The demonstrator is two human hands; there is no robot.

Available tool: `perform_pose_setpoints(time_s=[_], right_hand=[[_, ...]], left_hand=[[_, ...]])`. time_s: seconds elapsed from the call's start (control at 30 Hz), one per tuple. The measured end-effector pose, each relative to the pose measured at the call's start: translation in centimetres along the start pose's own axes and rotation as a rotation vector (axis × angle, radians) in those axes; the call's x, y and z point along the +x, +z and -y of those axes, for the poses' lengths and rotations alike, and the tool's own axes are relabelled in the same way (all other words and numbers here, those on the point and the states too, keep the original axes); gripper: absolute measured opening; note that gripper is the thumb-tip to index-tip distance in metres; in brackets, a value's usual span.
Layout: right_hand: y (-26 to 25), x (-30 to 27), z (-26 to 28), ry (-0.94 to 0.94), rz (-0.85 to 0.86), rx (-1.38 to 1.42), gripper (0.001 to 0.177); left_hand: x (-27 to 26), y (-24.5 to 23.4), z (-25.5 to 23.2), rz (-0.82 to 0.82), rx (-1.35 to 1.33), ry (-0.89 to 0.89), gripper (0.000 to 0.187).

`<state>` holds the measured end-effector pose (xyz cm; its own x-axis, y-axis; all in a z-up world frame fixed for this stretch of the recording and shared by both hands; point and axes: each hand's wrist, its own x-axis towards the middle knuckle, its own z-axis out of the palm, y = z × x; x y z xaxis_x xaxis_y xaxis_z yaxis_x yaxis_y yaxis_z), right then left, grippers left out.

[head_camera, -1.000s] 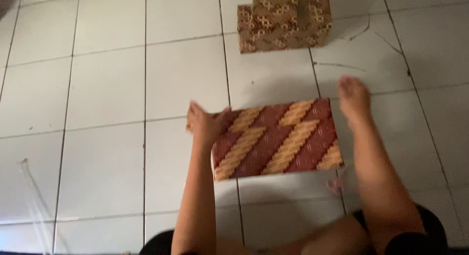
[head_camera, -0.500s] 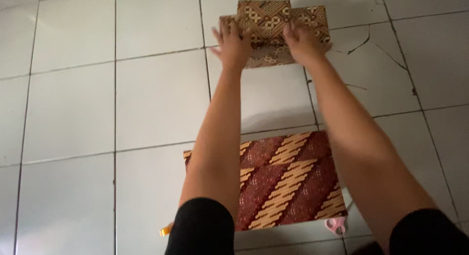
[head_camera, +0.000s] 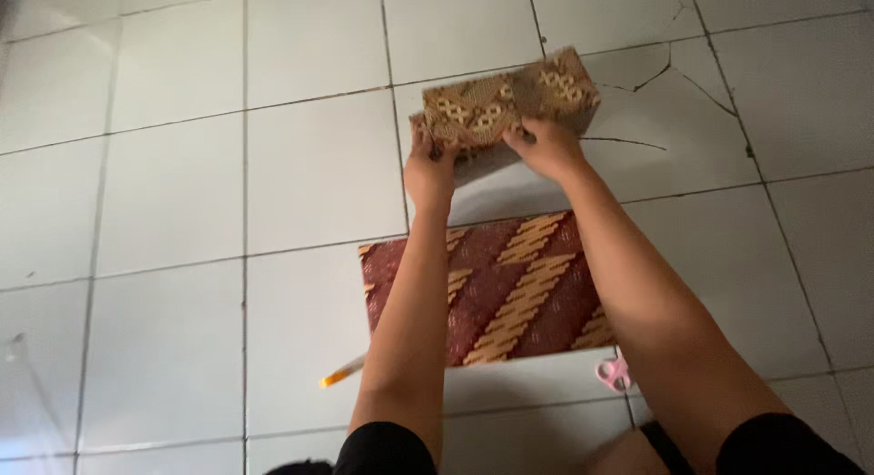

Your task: The person wraps a rectangular box with patterned paper, folding edges and securing them with tape. They use scissors to cut tape and smooth the paper, then place the wrapped box on top of another wrapped box.

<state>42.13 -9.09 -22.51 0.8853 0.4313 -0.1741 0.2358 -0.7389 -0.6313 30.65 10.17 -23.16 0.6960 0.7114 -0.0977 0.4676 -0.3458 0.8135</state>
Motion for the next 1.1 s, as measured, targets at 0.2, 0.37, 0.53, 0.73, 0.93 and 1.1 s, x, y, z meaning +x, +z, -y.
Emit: perform_pose_setpoints(time_s=[0.2,0.37,0.53,0.73,0.93,1.1], right_hand=[[0.3,-5.0,2.3,0.091,0.048,0.112,0.077],[-1.8,-12.2,4.1,0.032,-0.024,0.531,0.073],[-2.3,-21.7,4.3,-0.254,-0.098,0.981,0.076],[-2.7,-27.9,3.0,-0.34,-0.113,0.825,0.041],[-2.7,-29.7,5.1,-0.786,-0.358,0.56,0.029],[-2.0,-30.4,6.7,-0.951,-0.482,0.521,0.036]], left_hand=[[-2.6,-2.7,0.7,-0.123,0.041,0.286,0.067],[-7.8,-7.5,-3.6,0.055,-0.186,0.154,0.061],[-17.7,-13.7,-4.4,0.215,-0.785,0.052,0.064],[-23.4,-15.4,-1.2,0.405,-0.895,0.35,0.062],[-23.9,-16.8,0.7,0.404,-1.456,-0.325,0.057],[-24.4,-17.3,1.3,0.526,-1.168,-0.196,0.045]])
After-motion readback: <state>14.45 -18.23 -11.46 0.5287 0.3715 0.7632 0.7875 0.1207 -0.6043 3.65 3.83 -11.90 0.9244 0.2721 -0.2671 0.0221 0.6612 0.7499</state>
